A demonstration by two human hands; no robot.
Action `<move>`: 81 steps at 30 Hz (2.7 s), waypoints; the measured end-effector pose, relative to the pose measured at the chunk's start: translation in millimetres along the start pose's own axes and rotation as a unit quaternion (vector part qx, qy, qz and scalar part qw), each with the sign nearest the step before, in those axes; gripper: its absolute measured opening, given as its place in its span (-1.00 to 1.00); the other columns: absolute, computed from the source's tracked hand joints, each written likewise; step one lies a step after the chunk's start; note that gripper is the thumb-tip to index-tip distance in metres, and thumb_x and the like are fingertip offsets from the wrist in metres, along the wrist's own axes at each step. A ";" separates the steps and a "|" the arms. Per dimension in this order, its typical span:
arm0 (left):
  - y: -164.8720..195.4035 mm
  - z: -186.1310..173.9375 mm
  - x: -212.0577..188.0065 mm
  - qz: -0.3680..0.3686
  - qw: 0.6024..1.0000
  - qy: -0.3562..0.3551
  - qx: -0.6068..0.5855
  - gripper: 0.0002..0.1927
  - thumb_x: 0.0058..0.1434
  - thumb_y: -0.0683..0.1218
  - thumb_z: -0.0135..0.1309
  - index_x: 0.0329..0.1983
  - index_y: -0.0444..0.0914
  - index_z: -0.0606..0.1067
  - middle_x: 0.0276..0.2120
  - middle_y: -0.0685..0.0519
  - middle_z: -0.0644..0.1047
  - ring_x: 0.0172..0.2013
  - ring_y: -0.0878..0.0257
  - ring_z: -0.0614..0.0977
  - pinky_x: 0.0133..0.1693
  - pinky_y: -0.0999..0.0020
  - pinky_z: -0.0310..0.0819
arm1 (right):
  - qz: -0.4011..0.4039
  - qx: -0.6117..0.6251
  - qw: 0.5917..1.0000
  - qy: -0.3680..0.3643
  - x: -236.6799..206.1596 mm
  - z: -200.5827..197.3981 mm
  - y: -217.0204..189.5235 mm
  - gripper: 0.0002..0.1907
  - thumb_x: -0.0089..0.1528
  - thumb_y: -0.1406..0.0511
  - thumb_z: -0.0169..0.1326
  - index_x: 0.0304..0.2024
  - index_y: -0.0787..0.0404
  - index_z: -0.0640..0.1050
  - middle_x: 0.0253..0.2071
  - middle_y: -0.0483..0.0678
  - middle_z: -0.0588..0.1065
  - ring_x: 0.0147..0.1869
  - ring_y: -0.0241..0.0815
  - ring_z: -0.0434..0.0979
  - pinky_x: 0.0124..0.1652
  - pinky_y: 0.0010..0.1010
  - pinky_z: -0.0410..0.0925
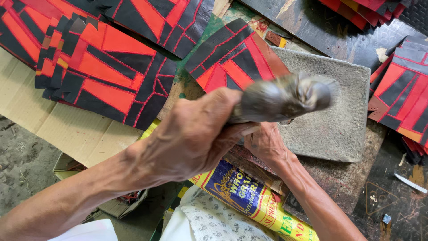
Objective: The person uses a hammer and a metal punch to drive rivets into red and black patterned leather pieces. They repeatedly position the punch on the leather, strike it with the hammer, and then move to the next rivet location on the same piece.
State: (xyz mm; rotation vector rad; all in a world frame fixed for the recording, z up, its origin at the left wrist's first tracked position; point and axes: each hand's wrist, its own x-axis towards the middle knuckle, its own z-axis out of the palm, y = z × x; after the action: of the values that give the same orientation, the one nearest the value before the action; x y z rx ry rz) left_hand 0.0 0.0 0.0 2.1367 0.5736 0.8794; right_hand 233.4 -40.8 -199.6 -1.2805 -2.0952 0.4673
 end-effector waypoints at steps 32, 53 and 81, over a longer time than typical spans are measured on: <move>-12.6 -14.3 9.5 -0.071 0.986 -0.092 0.119 -0.76 0.40 -0.11 0.10 -0.21 -0.39 0.38 -0.48 -0.18 0.48 -0.50 -0.07 0.58 -0.47 0.08 0.37 | 0.095 0.100 0.990 0.039 17.3 -14.4 -22.2 -0.88 0.32 0.38 0.17 -0.12 0.27 0.51 -0.32 0.07 0.58 -0.28 0.01 0.67 -0.30 -0.27 0.47; -33.4 -6.4 -2.0 -0.171 0.962 -0.136 0.165 -0.70 0.36 -0.04 0.08 -0.32 -0.36 0.37 -0.56 -0.22 0.49 -0.50 -0.18 0.59 -0.50 -0.02 0.37 | 0.181 0.197 0.962 0.061 17.1 -7.7 -10.4 -0.97 0.39 0.46 0.01 -0.17 0.35 0.42 -0.28 0.04 0.65 -0.17 -0.22 0.75 -0.20 -0.45 0.61; -11.1 2.3 21.3 -0.038 0.986 -0.091 0.133 -0.75 0.41 -0.11 0.05 -0.19 -0.43 0.37 -0.44 -0.20 0.50 -0.47 -0.11 0.60 -0.49 0.04 0.41 | 0.077 0.008 0.995 0.063 12.9 -4.1 -12.7 -0.79 0.16 0.49 0.05 -0.14 0.30 0.50 -0.31 0.20 0.51 -0.19 0.27 0.57 -0.22 -0.08 0.42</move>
State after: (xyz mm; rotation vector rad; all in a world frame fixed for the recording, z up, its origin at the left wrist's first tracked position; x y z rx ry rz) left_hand 14.6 19.3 -1.1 2.3866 0.7065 0.5824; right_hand 223.6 -35.3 -184.8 -1.4313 -1.8927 0.4567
